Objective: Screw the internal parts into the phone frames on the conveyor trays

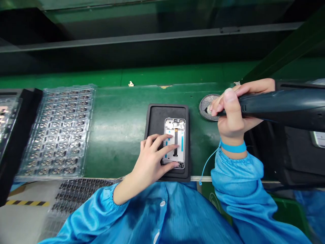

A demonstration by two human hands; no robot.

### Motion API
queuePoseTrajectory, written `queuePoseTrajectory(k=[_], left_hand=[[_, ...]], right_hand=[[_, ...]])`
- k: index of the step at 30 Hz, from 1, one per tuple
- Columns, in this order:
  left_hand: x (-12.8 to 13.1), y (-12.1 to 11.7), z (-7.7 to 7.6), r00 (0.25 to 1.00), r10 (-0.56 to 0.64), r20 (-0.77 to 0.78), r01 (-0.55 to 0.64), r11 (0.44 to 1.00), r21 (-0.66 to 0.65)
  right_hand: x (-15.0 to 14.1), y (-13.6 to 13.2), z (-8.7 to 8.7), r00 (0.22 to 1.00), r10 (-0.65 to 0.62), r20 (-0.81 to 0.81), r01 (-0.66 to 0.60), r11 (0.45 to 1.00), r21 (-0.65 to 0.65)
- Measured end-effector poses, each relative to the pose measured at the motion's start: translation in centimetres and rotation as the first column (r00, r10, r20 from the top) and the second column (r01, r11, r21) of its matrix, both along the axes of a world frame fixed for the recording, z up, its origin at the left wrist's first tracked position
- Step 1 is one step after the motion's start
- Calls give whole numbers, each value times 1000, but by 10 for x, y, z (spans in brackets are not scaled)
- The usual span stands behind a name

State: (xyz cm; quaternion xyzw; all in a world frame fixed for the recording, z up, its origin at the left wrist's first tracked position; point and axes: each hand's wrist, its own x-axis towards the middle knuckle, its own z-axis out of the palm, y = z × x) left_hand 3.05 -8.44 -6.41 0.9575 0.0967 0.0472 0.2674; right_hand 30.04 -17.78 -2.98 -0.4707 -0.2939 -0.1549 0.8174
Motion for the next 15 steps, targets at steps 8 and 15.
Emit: queuePoseTrajectory(k=[8, 15], left_hand=[[36, 30, -14, 994, 64, 92, -64, 998, -5], [81, 70, 2, 1000, 21, -20, -21, 999, -31]], right_hand=[[31, -21, 5, 999, 19, -38, -25, 988, -155], [51, -22, -26, 993, -19, -113, -12, 963, -269]])
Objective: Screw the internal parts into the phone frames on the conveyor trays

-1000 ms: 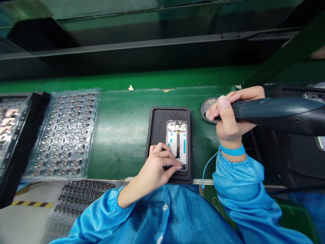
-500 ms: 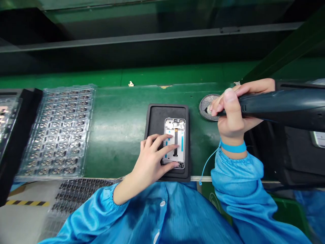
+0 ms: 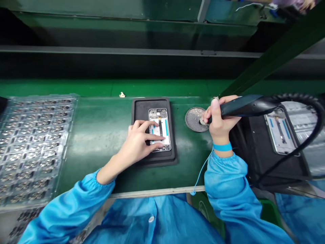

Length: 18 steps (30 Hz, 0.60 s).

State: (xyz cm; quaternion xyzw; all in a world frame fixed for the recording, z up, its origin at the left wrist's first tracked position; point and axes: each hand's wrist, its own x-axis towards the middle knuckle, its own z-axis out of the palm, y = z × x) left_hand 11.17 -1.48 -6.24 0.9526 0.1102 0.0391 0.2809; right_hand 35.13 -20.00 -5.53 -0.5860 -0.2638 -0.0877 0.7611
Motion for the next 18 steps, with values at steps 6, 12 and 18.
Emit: queuePoseTrajectory(k=[6, 12, 18], left_hand=[[-2, 14, -2, 996, -89, 25, 89, 996, 9], [-9, 12, -10, 992, -94, 79, 92, 995, 30], [-9, 12, -11, 992, -89, 88, 87, 996, 34]], right_hand=[[-4, -5, 2, 998, 34, -50, -35, 999, -20], [-7, -8, 2, 997, 54, -53, -56, 998, -38], [-5, -11, 3, 999, 43, -26, -43, 999, -14]])
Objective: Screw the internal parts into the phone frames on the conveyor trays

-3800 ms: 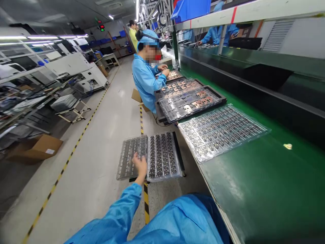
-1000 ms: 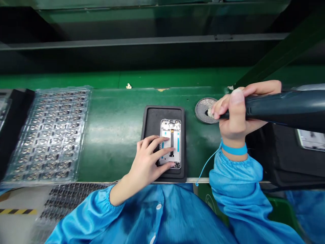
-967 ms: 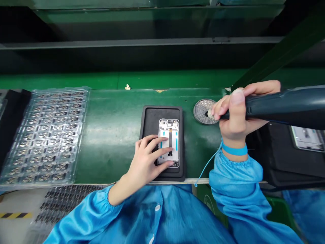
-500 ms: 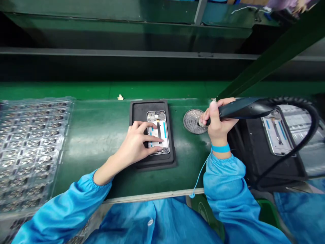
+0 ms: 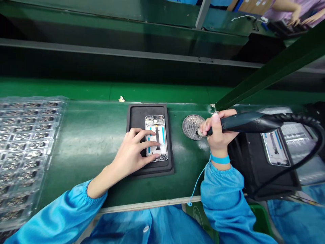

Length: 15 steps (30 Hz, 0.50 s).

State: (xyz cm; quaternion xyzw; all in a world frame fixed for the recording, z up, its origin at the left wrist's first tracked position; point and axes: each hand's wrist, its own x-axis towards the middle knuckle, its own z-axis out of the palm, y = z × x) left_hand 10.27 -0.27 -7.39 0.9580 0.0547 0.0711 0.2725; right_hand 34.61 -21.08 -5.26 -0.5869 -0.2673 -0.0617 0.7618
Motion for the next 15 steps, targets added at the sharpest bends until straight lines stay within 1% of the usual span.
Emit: queuePoseTrajectory(k=[3, 6, 15], left_hand=[[0, 0, -1, 1000, -3, 5, 3, 1000, 2], [0, 1, -2, 1000, -5, 14, 5, 1000, 1], [0, 1, -2, 1000, -5, 19, 5, 1000, 2]], right_hand=[[5, -1, -1, 997, -71, 28, 69, 996, 47], [11, -1, -4, 991, -129, 43, 127, 990, 56], [20, 0, -11, 992, -127, 16, 127, 992, -11]])
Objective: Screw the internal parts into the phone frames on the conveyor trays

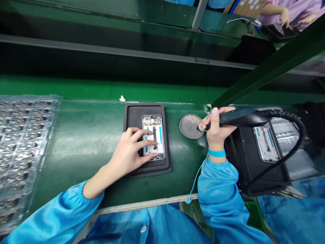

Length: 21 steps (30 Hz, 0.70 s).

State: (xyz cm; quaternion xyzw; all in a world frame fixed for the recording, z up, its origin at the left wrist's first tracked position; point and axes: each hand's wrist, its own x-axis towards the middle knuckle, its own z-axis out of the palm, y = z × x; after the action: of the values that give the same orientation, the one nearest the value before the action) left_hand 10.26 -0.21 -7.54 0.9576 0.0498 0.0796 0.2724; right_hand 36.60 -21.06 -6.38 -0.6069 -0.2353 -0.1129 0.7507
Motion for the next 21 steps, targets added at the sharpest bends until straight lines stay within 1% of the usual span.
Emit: queuePoseTrajectory(k=[6, 10, 14, 16, 19, 21], left_hand=[[-1, -1, -1, 1000, -3, 5, 3, 1000, 3], [0, -2, -1, 1000, -1, -3, 1, 1000, -2], [1, -2, 2, 1000, 0, -31, 0, 1000, -21], [2, -3, 5, 999, -6, -52, 4, 999, -39], [4, -6, 10, 997, -9, -80, 4, 998, -61], [6, -8, 12, 996, -3, -91, -3, 997, -73]], right_hand=[[1, -1, -1, 999, -11, -33, 10, 1000, -21], [1, 1, -2, 1000, -8, -26, 7, 999, -36], [3, 2, -1, 1000, 9, -22, -10, 998, -58], [-1, 2, 5, 1000, 16, -24, -18, 998, -58], [-20, 1, 22, 999, 43, 7, -43, 999, 10], [-43, 3, 37, 991, 129, 21, -130, 990, 45]])
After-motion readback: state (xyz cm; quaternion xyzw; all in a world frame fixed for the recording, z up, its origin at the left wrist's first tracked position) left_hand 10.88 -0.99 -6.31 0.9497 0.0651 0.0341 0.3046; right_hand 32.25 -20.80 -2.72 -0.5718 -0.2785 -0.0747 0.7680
